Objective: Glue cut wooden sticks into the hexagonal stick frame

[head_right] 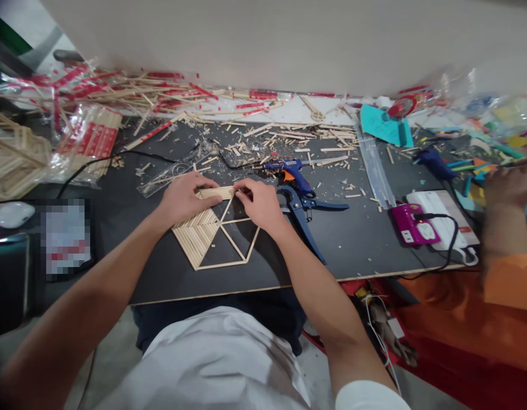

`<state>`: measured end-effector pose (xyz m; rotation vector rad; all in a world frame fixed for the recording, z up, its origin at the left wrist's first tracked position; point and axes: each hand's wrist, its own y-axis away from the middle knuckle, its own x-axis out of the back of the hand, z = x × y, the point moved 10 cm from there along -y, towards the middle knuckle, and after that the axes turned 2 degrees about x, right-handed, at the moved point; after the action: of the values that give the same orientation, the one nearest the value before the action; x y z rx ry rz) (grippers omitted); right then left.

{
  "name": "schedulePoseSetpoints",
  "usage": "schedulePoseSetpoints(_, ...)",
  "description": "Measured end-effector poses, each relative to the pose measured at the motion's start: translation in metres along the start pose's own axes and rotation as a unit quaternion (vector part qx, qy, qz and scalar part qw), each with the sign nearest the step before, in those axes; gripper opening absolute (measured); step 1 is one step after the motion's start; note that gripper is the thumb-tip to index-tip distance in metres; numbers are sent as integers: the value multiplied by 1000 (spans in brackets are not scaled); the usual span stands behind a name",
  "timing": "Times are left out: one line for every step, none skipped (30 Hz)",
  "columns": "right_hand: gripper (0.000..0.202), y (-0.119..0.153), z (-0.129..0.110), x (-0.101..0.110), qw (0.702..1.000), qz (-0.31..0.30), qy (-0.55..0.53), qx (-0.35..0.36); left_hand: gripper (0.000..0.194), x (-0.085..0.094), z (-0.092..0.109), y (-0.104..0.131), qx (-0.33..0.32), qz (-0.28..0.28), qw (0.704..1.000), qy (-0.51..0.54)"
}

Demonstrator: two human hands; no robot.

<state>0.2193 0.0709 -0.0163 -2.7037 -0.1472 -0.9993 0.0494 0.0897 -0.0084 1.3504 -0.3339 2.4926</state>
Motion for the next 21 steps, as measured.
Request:
schedulePoseSetpoints(18, 0, 0, 0, 1000, 0, 3, 0, 31, 0, 0, 0, -1, 0, 1000, 0)
schedulePoseSetpoints(19, 1, 0, 1, 1000, 1, 5, 0, 31, 0, 0, 0, -1, 1, 1000, 1)
schedulePoseSetpoints(20, 1, 0, 0, 1000, 0, 7, -1, 31, 0, -1, 0, -2, 2, 1000, 2)
schedulePoseSetpoints(21, 1, 1, 0, 1000, -1, 7, -3, 31, 0, -1, 1, -2, 2, 1000, 4)
schedulePoseSetpoints(21, 1, 2, -1, 1000, -2, 5, -5, 31, -1, -1, 1, -2, 2, 1000, 4)
schedulePoseSetpoints(21, 1, 2, -2, 1000, -2, 4, -6, 32, -1, -2, 1, -2, 1, 1000, 4)
schedulePoseSetpoints(21, 1, 3, -2, 1000, -2, 3, -7, 33, -1, -2, 1, -1, 1, 1000, 4)
schedulePoseSetpoints(21, 1, 4, -2, 1000, -2, 4, -6, 34, -1, -2, 1, 0, -1, 1000, 3)
schedulePoseSetpoints(22, 1, 4, -2, 1000, -2, 6, -6, 34, -1, -2, 1, 1, -2, 1000, 3)
schedulePoseSetpoints(22, 1, 4, -2, 1000, -2, 8, -6, 34, -1, -2, 1, 2, -3, 1000, 3)
schedulePoseSetpoints(22, 1, 4, -2, 1000, -2, 10, -5, 34, -1, -2, 1, 3, -4, 1000, 3)
schedulePoseSetpoints(22, 2, 3, -3, 1000, -2, 12, -4, 34, -1, -1, 1, 3, -5, 1000, 3)
schedulePoseSetpoints(21, 2, 2, -3, 1000, -2, 13, -3, 34, -1, -1, 1, 2, -5, 1000, 4)
schedulePoseSetpoints(21, 2, 0, -3, 1000, -1, 15, 0, 34, -1, -1, 1, 1, -7, 1000, 5)
schedulePoseSetpoints(20, 2, -2, -3, 1000, 0, 16, 6, 34, -1, -1, 1, 1, -9, 1000, 6)
schedulePoseSetpoints(19, 2, -5, -2, 1000, 4, 20, 14, 35, -1, -1, 0, 2, -12, 1000, 7)
schedulePoseSetpoints(18, 2, -9, 2, 999, 13, 27, 24, 35, -1, -2, 0, 4, -13, 1000, 9)
schedulePoseSetpoints(17, 2, -11, 9, 998, 29, 40, 34, 35, -1, -2, 0, 5, -16, 1000, 12)
schedulePoseSetpoints(16, 3, -13, 18, 996, 53, 60, 41, 34, -1, -3, 0, 5, -18, 1000, 14)
schedulePoseSetpoints(16, 4, -11, 31, 992, 83, 88, 43, 33, -1, -3, 0, 6, -21, 1000, 17)
schedulePoseSetpoints(17, 5, -7, 45, 985, 118, 122, 36, 32, -1, -3, 0, 7, -23, 1000, 19)
